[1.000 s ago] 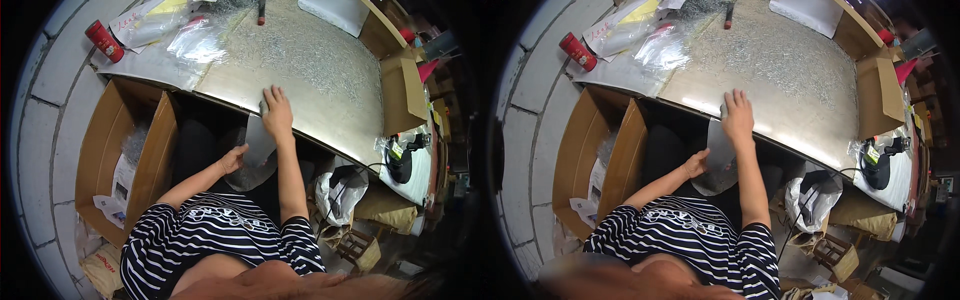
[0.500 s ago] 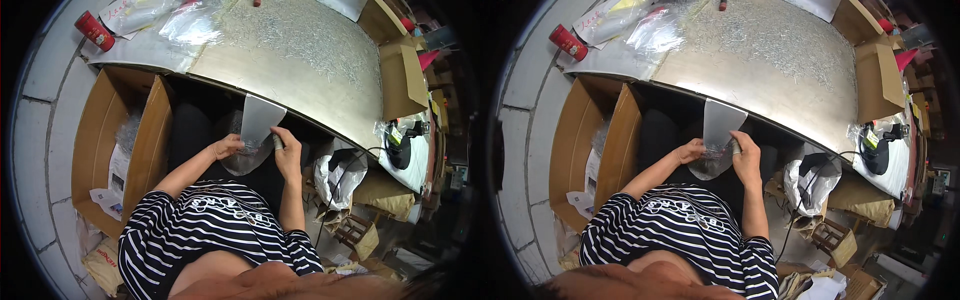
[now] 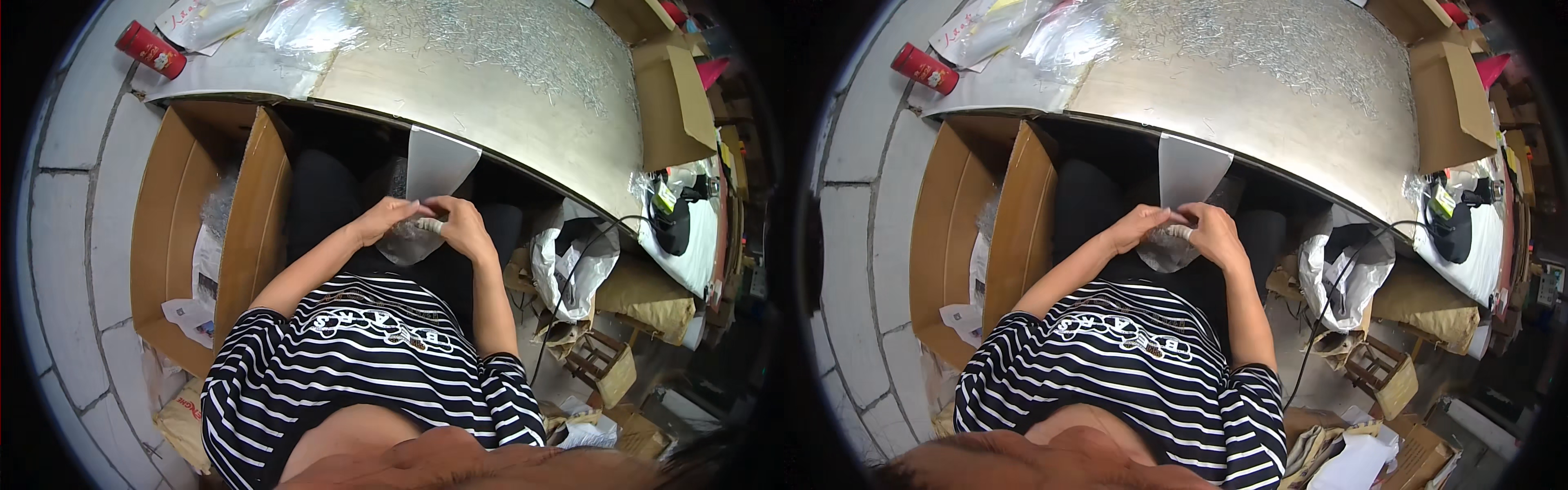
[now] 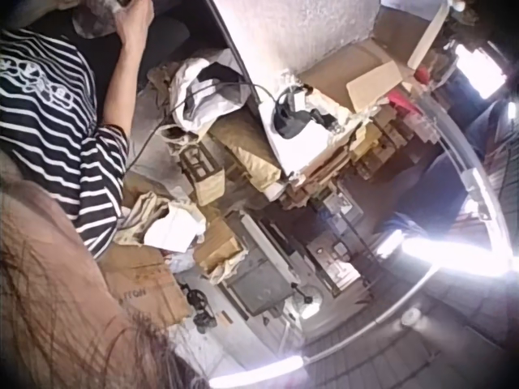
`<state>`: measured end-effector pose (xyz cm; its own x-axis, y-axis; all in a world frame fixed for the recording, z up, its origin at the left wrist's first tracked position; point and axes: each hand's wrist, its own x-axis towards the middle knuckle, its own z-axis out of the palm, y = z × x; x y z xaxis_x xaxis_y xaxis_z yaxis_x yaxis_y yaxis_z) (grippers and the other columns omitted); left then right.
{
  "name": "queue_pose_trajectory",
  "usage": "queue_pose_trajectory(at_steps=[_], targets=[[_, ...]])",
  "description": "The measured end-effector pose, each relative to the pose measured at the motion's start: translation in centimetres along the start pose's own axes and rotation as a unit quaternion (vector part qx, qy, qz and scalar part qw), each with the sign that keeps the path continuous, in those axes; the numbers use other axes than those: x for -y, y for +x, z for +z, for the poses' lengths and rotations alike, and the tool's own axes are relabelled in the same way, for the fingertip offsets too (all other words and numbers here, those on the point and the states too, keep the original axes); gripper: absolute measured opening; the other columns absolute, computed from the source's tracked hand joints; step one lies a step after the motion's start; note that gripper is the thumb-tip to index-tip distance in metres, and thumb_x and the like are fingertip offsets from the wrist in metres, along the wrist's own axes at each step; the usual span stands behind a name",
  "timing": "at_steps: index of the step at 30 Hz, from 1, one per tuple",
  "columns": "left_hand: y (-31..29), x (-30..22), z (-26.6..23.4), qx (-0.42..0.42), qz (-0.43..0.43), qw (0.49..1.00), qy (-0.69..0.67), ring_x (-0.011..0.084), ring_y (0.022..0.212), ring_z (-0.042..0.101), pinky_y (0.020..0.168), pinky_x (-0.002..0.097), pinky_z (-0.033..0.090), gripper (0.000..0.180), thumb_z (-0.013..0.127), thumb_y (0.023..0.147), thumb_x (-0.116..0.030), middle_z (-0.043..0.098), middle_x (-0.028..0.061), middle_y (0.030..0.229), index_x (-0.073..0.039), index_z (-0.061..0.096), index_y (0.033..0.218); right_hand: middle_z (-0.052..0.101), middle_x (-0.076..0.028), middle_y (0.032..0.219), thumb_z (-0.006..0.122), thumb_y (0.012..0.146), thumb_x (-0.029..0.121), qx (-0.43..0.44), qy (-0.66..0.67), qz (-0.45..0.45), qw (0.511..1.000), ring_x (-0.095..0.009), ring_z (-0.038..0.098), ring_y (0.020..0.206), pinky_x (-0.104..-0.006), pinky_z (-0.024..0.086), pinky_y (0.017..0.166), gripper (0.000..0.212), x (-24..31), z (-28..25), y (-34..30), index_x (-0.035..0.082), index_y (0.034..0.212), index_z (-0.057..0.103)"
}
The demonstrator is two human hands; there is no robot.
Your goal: Packaging small metal components and shavings into plastic bags at a workstation.
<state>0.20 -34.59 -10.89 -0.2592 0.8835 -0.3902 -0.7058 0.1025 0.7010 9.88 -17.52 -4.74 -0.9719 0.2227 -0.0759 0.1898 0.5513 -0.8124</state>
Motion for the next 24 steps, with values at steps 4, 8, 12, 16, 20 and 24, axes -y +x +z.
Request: queue_pose_trajectory(at_steps=[4, 8, 12, 16, 20, 24], targets=[[0.3, -3.6, 1.2, 0.035, 0.149, 0.988, 0.015, 0.0136, 0.101, 0.062, 0.090, 0.0272, 0.048, 0.042, 0.055, 0.097, -0.034, 0.067, 0.0084, 0.109, 0.001, 0.063, 0.118, 0.068, -0.011, 0.081, 0.066, 0.079, 0.002, -0.031, 0.002, 0.003, 1.000, -0.019, 0.065, 0.074, -0.0308, 0.049, 0.066, 0.011, -0.1, -0.7, 1.1, -0.003, 0.089, 0.067], [-0.6, -5.5, 1.2, 0.038, 0.139, 0.985, 0.094, 0.0118, 0.094, 0.062, 0.087, 0.0268, 0.049, 0.040, 0.073, 0.083, -0.018, 0.068, 0.0059, 0.106, 0.002, 0.063, 0.117, 0.064, -0.005, 0.073, 0.067, 0.079, -0.001, -0.046, 0.165, -0.031, 0.985, -0.012, 0.058, 0.067, -0.0263, 0.046, 0.062, 0.007, 1.6, -3.5, 1.5, -0.001, 0.085, 0.067], [0.6, -4.4, 1.1, 0.025, 0.081, 0.968, 0.237, 0.0085, 0.072, 0.059, 0.068, 0.0238, 0.048, 0.018, 0.071, 0.078, -0.003, 0.066, 0.0025, 0.079, -0.001, 0.068, 0.096, 0.060, -0.002, 0.070, 0.067, 0.080, 0.000, -0.104, 0.220, -0.003, 0.970, -0.009, 0.054, 0.065, -0.0239, 0.042, 0.059, 0.004, 0.7, -3.6, 1.5, -0.002, 0.083, 0.067], [0.3, -4.6, 1.6, -0.064, 0.104, 0.974, 0.192, 0.0062, 0.058, 0.052, 0.052, 0.0208, 0.042, 0.001, 0.064, 0.085, -0.003, 0.058, -0.0008, 0.068, -0.003, 0.063, 0.084, 0.059, -0.001, 0.067, 0.066, 0.081, 0.000, -0.272, 0.213, 0.024, 0.938, -0.007, 0.051, 0.063, -0.0242, 0.040, 0.057, 0.003, -1.2, -4.5, 1.2, -0.002, 0.080, 0.067], [-1.4, -6.8, 4.1, -0.132, 0.165, 0.926, 0.312, 0.0033, 0.057, 0.045, 0.050, 0.0193, 0.036, 0.005, 0.055, 0.089, -0.002, 0.051, -0.0028, 0.067, -0.003, 0.058, 0.085, 0.058, -0.001, 0.067, 0.068, 0.081, 0.002, -0.350, 0.250, -0.008, 0.903, -0.007, 0.051, 0.063, -0.0242, 0.040, 0.056, 0.006, -1.3, -4.9, 2.3, -0.003, 0.080, 0.066], [-1.0, -7.6, 5.9, -0.125, 0.261, 0.871, 0.396, 0.0037, 0.058, 0.045, 0.051, 0.0193, 0.036, 0.006, 0.054, 0.090, -0.003, 0.050, -0.0025, 0.067, -0.003, 0.057, 0.085, 0.057, 0.003, 0.069, 0.065, 0.085, 0.000, -0.464, 0.211, -0.038, 0.860, -0.006, 0.050, 0.061, -0.0223, 0.039, 0.056, 0.006, -0.5, -8.2, 1.8, -0.003, 0.080, 0.067]])
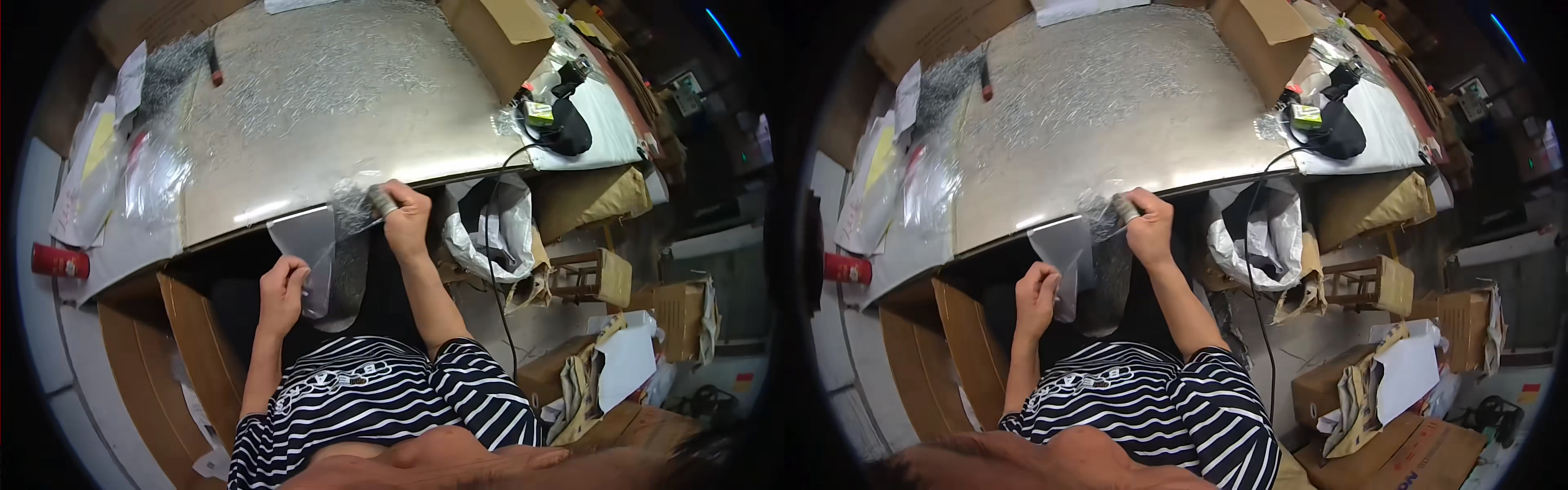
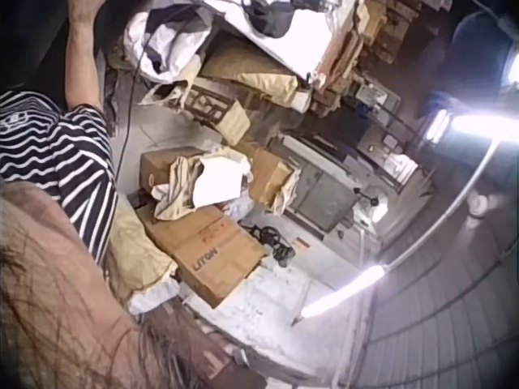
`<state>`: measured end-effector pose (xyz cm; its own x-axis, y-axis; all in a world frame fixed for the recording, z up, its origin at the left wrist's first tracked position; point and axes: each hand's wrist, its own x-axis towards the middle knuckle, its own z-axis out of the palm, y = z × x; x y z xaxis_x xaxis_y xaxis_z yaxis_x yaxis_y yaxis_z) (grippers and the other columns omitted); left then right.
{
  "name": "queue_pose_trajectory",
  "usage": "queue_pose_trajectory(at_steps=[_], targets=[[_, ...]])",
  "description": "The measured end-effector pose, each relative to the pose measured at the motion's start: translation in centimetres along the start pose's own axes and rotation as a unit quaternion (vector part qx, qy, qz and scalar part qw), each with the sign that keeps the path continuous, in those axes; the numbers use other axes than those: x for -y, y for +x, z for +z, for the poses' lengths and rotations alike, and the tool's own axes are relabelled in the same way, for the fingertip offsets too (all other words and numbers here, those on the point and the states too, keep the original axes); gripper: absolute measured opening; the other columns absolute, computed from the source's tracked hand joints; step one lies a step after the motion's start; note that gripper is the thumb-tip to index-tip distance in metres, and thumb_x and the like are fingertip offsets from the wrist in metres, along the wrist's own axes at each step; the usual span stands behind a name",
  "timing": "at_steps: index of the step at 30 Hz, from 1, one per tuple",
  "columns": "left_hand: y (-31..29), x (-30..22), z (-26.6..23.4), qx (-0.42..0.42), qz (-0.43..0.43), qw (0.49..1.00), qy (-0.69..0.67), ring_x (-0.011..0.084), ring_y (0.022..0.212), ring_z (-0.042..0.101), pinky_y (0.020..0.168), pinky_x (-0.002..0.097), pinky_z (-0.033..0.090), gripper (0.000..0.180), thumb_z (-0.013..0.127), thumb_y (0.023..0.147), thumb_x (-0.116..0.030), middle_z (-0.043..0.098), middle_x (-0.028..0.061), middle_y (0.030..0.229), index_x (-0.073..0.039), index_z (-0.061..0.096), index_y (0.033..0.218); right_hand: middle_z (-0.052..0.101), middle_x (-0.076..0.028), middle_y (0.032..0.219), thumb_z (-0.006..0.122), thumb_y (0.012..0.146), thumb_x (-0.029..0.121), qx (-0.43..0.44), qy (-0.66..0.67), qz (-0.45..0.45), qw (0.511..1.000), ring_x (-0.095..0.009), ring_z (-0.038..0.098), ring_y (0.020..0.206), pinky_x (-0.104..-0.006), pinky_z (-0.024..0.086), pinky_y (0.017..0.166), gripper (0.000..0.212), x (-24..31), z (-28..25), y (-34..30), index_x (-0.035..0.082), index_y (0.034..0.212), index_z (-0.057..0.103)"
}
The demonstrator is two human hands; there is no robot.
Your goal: Packaging small metal components and shavings into plastic bags at a workstation.
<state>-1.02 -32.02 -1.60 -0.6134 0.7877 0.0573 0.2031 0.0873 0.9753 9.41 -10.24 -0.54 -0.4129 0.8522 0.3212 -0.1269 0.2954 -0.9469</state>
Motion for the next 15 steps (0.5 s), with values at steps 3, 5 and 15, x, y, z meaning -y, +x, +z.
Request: queue_pose_trajectory(at_steps=[3, 5, 15], targets=[[-0.4, 0.9, -1.4, -0.050, 0.026, 0.997, 0.060, 0.0030, 0.058, 0.045, 0.051, 0.0190, 0.036, 0.007, 0.056, 0.092, -0.005, 0.050, -0.0026, 0.066, -0.002, 0.057, 0.085, 0.058, 0.002, 0.070, 0.060, 0.089, 0.007, -0.192, -0.008, 0.082, 0.978, -0.008, 0.053, 0.063, -0.0239, 0.042, 0.056, 0.014, 1.1, -7.1, 5.5, -0.003, 0.082, 0.068], [-0.9, 3.0, -3.5, -0.082, -0.126, 0.988, -0.037, 0.0023, 0.056, 0.045, 0.049, 0.0184, 0.035, 0.008, 0.057, 0.092, -0.007, 0.049, -0.0032, 0.066, -0.004, 0.056, 0.085, 0.065, -0.005, 0.072, 0.060, 0.088, 0.013, -0.112, 0.095, 0.074, 0.986, -0.016, 0.060, 0.066, -0.0301, 0.046, 0.060, 0.017, -1.0, -12.4, 9.4, -0.002, 0.085, 0.068], [1.2, 5.0, -5.3, -0.163, -0.089, 0.979, -0.079, 0.0026, 0.054, 0.044, 0.049, 0.0178, 0.035, 0.008, 0.059, 0.093, -0.009, 0.051, -0.0033, 0.069, -0.004, 0.056, 0.088, 0.066, -0.021, 0.088, 0.061, 0.080, 0.010, -0.127, -0.534, -0.158, 0.820, -0.037, 0.064, 0.083, -0.0437, 0.050, 0.073, 0.018, -9.5, -20.0, 24.2, 0.004, 0.095, 0.069]])
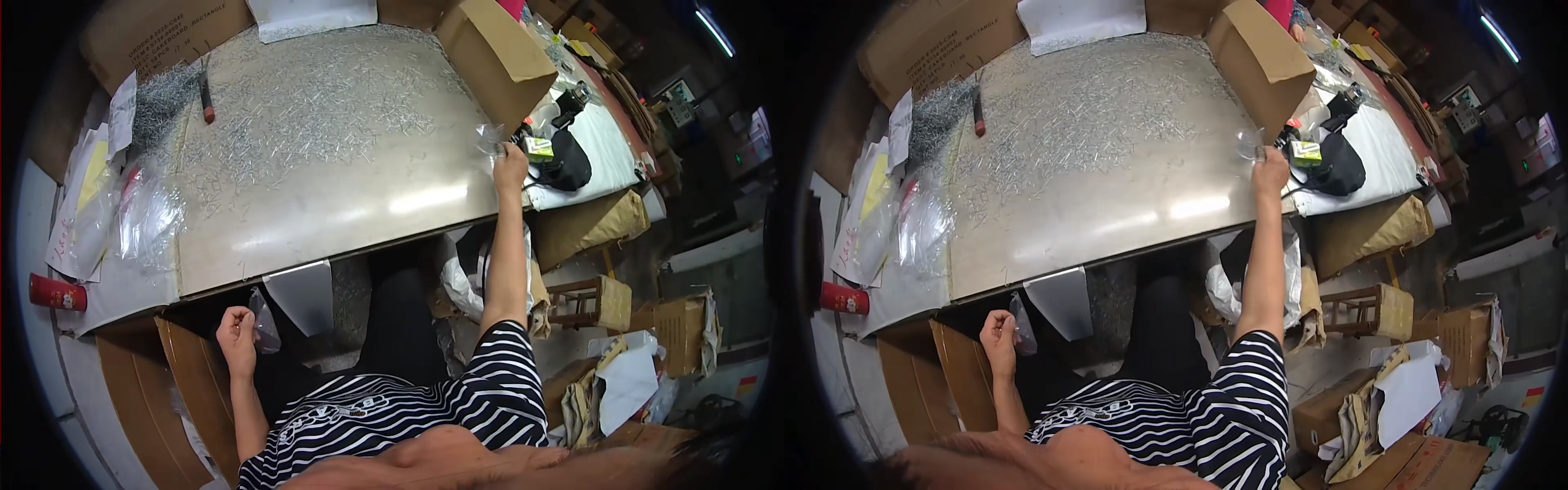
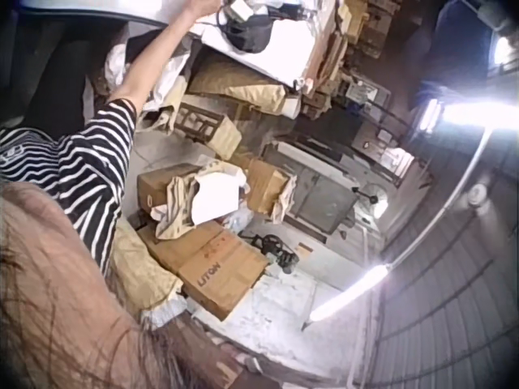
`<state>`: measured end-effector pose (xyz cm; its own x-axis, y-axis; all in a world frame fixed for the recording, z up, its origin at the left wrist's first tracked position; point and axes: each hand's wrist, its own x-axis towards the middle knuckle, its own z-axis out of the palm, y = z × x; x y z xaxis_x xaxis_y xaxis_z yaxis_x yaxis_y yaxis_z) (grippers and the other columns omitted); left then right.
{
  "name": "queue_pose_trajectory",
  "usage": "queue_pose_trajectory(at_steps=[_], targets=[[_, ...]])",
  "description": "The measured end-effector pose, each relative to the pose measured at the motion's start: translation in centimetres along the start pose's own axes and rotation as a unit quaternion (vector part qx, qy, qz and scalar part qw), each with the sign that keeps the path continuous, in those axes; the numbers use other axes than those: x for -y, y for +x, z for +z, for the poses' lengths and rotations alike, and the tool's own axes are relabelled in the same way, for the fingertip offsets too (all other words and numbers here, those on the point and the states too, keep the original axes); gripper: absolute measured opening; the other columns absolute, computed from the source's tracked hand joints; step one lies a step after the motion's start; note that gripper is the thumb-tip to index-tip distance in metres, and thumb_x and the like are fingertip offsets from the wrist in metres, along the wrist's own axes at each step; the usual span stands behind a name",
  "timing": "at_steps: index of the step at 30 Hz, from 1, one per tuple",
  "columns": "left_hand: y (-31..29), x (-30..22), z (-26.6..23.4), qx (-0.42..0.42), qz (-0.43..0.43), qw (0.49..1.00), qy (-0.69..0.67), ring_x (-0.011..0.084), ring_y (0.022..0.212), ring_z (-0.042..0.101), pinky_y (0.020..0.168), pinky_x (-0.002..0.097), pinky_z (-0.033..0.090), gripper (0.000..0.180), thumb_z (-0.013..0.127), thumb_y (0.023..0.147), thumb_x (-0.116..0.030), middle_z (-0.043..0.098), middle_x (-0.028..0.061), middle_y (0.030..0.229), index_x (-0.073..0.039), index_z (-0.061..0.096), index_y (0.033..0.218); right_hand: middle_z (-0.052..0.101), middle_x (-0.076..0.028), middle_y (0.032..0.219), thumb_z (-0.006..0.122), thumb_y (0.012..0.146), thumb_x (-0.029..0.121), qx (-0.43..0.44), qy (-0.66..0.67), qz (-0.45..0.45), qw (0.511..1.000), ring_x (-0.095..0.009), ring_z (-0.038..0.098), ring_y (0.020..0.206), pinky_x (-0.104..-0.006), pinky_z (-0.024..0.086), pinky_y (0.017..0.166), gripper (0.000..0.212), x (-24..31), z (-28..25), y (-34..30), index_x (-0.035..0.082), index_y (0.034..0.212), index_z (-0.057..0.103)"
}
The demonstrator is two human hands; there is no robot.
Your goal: Packaging small metal components and shavings into plastic bags at a workstation.
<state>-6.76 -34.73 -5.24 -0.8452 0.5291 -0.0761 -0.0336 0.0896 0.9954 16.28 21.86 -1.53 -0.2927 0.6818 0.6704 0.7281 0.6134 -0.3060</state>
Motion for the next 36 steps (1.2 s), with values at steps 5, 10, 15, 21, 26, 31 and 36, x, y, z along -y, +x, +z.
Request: queue_pose_trajectory(at_steps=[5, 10, 15, 21, 26, 31, 36], targets=[[0.7, 0.5, 0.1, -0.009, -0.012, 1.000, 0.003, 0.0027, 0.054, 0.044, 0.049, 0.0177, 0.035, 0.008, 0.059, 0.093, -0.009, 0.051, -0.0030, 0.068, -0.004, 0.056, 0.088, 0.064, -0.016, 0.094, 0.060, 0.077, 0.010, 0.051, -0.227, 0.088, 0.969, -0.033, 0.063, 0.096, -0.0462, 0.052, 0.078, 0.019, 0.6, 1.4, 2.3, 0.004, 0.094, 0.065], [1.4, 0.5, -0.6, -0.049, -0.014, 0.999, 0.019, 0.0021, 0.055, 0.043, 0.049, 0.0174, 0.035, 0.008, 0.059, 0.093, -0.009, 0.050, -0.0034, 0.069, -0.004, 0.056, 0.088, 0.057, -0.017, 0.127, 0.060, 0.080, 0.013, 0.074, 0.068, -0.097, 0.990, -0.038, 0.057, 0.111, -0.0446, 0.045, 0.096, 0.035, 7.0, 6.9, 6.2, 0.002, 0.114, 0.063], [3.9, 0.1, 1.3, -0.066, 0.028, 0.996, 0.057, 0.0011, 0.056, 0.042, 0.049, 0.0171, 0.033, 0.011, 0.058, 0.095, -0.011, 0.050, -0.0042, 0.069, -0.002, 0.056, 0.090, 0.043, -0.018, 0.144, 0.050, 0.089, 0.027, 0.149, 0.008, 0.003, 0.989, -0.037, 0.042, 0.130, -0.0442, 0.033, 0.109, 0.049, 3.5, 18.9, 13.5, 0.005, 0.133, 0.051], [3.3, 0.1, 1.8, -0.084, 0.039, 0.995, 0.039, 0.0008, 0.054, 0.043, 0.048, 0.0169, 0.033, 0.009, 0.054, 0.095, -0.005, 0.052, -0.0040, 0.069, 0.000, 0.059, 0.090, 0.027, -0.020, 0.152, 0.042, 0.094, 0.050, 0.319, -0.031, -0.085, 0.943, -0.035, 0.022, 0.142, -0.0475, 0.019, 0.116, 0.071, 10.7, 17.2, 7.9, 0.002, 0.144, 0.033], [1.3, -1.9, 3.3, -0.009, 0.016, 0.999, 0.037, 0.0023, 0.056, 0.045, 0.051, 0.0184, 0.036, 0.010, 0.054, 0.094, -0.006, 0.051, -0.0039, 0.066, -0.002, 0.059, 0.087, 0.024, -0.024, 0.152, 0.048, 0.093, 0.037, 0.333, -0.007, -0.140, 0.932, -0.037, 0.019, 0.143, -0.0463, 0.019, 0.116, 0.069, 19.3, 10.0, -3.3, -0.004, 0.144, 0.027], [0.0, -3.6, 4.1, 0.059, 0.106, 0.989, 0.085, 0.0054, 0.059, 0.046, 0.055, 0.0214, 0.039, 0.012, 0.053, 0.094, -0.007, 0.050, -0.0009, 0.067, -0.001, 0.058, 0.085, 0.035, -0.025, 0.146, 0.057, 0.089, 0.026, 0.285, 0.089, -0.138, 0.944, -0.037, 0.028, 0.139, -0.0442, 0.023, 0.114, 0.058, 24.8, 3.0, -9.2, -0.005, 0.136, 0.041], [-2.2, -4.5, 3.1, 0.067, 0.244, 0.947, 0.197, 0.0219, 0.065, 0.056, 0.062, 0.0288, 0.044, 0.008, 0.057, 0.088, -0.004, 0.053, 0.0107, 0.076, 0.003, 0.059, 0.090, 0.067, -0.015, 0.108, 0.068, 0.084, 0.012, 0.506, 0.451, -0.042, 0.734, -0.021, 0.064, 0.100, -0.0338, 0.049, 0.088, 0.034, 31.1, -9.2, -17.5, -0.001, 0.115, 0.062]])
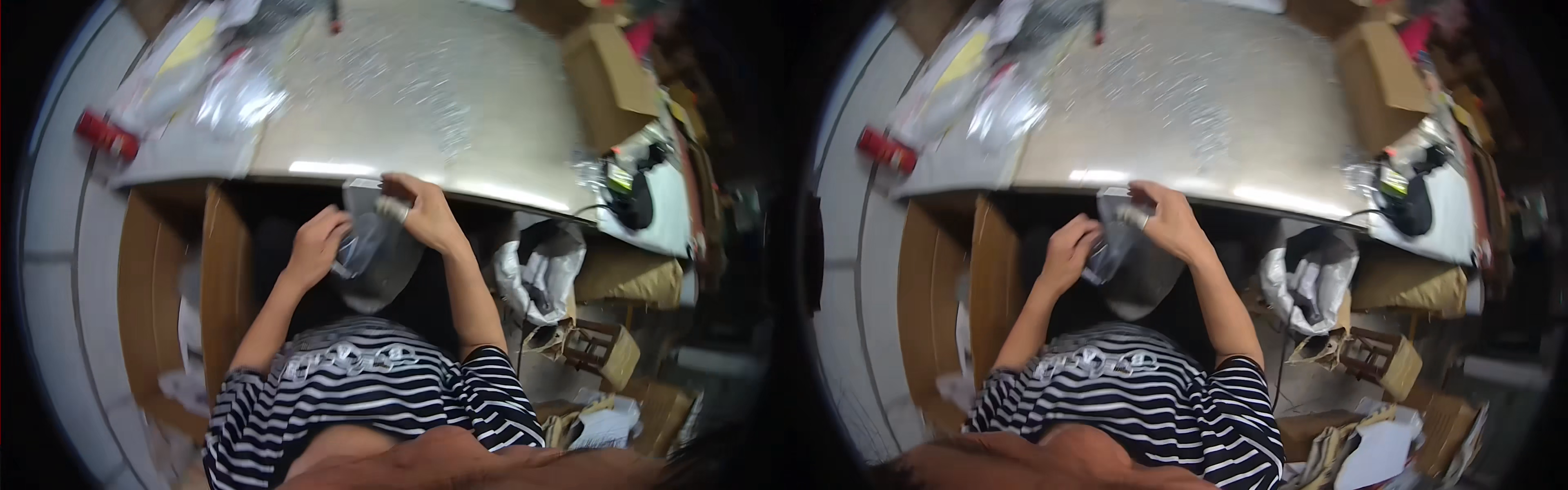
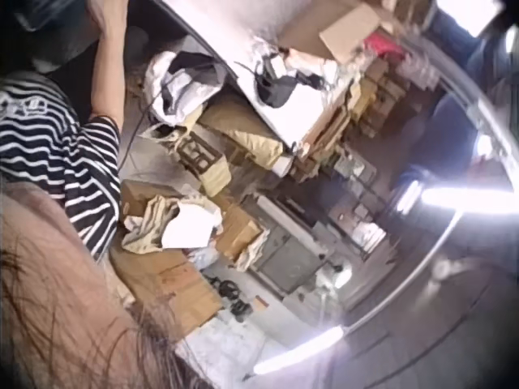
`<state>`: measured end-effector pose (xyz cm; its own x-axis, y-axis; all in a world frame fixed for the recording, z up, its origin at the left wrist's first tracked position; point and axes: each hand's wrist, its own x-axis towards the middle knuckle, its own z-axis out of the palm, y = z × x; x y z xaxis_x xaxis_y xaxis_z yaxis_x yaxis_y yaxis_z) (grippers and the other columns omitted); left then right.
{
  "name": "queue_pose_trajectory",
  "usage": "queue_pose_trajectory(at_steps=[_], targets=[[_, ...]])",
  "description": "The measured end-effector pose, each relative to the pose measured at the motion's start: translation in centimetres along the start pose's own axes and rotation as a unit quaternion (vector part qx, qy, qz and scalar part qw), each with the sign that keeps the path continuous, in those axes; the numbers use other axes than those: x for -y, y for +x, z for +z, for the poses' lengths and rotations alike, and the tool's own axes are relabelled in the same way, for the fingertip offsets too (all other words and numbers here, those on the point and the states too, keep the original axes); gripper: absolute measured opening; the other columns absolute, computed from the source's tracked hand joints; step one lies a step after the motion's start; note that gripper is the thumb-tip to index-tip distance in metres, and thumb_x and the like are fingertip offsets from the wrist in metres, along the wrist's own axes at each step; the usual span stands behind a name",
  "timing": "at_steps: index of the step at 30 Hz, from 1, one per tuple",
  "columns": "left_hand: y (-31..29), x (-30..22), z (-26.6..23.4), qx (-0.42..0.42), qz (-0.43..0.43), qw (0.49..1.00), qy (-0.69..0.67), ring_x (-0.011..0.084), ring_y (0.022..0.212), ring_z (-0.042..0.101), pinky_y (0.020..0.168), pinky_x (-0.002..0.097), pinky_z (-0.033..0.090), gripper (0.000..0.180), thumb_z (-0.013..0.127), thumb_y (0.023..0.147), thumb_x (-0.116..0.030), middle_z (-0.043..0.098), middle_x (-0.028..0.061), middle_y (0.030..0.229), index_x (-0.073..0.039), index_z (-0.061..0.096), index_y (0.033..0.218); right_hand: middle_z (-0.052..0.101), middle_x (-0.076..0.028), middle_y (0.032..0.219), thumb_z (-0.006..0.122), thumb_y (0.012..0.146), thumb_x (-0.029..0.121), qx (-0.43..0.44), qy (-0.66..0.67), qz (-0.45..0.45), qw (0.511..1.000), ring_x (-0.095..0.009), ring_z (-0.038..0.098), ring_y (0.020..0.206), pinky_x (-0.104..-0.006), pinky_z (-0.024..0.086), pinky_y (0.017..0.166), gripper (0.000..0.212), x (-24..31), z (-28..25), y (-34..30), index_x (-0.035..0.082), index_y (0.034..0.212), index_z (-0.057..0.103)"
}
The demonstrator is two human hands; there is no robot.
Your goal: Packaging small metal components and shavings into plastic bags at a workstation.
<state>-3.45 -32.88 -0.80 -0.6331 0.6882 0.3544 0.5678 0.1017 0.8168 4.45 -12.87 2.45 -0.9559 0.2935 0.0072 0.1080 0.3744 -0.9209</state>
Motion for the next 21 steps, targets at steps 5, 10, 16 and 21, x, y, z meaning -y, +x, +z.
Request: queue_pose_trajectory(at_steps=[5, 10, 16, 21], targets=[[-2.2, 1.1, 1.0, 0.032, -0.084, 0.993, -0.079, 0.0156, 0.063, 0.060, 0.058, 0.0276, 0.047, 0.010, 0.061, 0.087, -0.006, 0.061, 0.0099, 0.074, 0.002, 0.065, 0.092, 0.068, -0.007, 0.081, 0.067, 0.082, 0.001, -0.042, 0.104, 0.036, 0.993, -0.009, 0.061, 0.073, -0.0245, 0.049, 0.067, 0.016, -2.6, 5.7, -3.9, -0.003, 0.098, 0.067], [-5.3, 4.1, 1.4, 0.150, -0.224, 0.936, -0.227, 0.0069, 0.059, 0.056, 0.052, 0.0216, 0.043, 0.005, 0.067, 0.082, -0.002, 0.064, 0.0023, 0.072, 0.001, 0.070, 0.085, 0.066, -0.001, 0.077, 0.071, 0.081, 0.004, 0.152, 0.203, 0.110, 0.961, -0.006, 0.057, 0.071, -0.0229, 0.047, 0.063, 0.007, -6.7, 6.2, -7.4, 0.000, 0.086, 0.070], [-7.4, 9.5, 4.6, 0.292, -0.236, 0.921, -0.107, 0.0112, 0.062, 0.059, 0.061, 0.0268, 0.047, 0.015, 0.077, 0.070, -0.007, 0.064, 0.0065, 0.066, 0.002, 0.066, 0.073, 0.069, -0.011, 0.074, 0.072, 0.080, 0.012, 0.117, -0.062, 0.081, 0.988, -0.017, 0.064, 0.066, -0.0312, 0.049, 0.061, 0.016, -14.6, 7.6, -10.6, 0.001, 0.090, 0.070], [-5.8, 9.1, 5.0, 0.113, -0.217, 0.968, -0.060, 0.0134, 0.065, 0.059, 0.063, 0.0283, 0.048, 0.018, 0.074, 0.072, -0.005, 0.062, 0.0076, 0.069, 0.002, 0.060, 0.080, 0.066, -0.004, 0.073, 0.067, 0.084, 0.004, -0.080, -0.036, 0.044, 0.995, -0.010, 0.059, 0.068, -0.0266, 0.048, 0.062, 0.007, -10.1, 1.2, -5.5, -0.002, 0.087, 0.069]])
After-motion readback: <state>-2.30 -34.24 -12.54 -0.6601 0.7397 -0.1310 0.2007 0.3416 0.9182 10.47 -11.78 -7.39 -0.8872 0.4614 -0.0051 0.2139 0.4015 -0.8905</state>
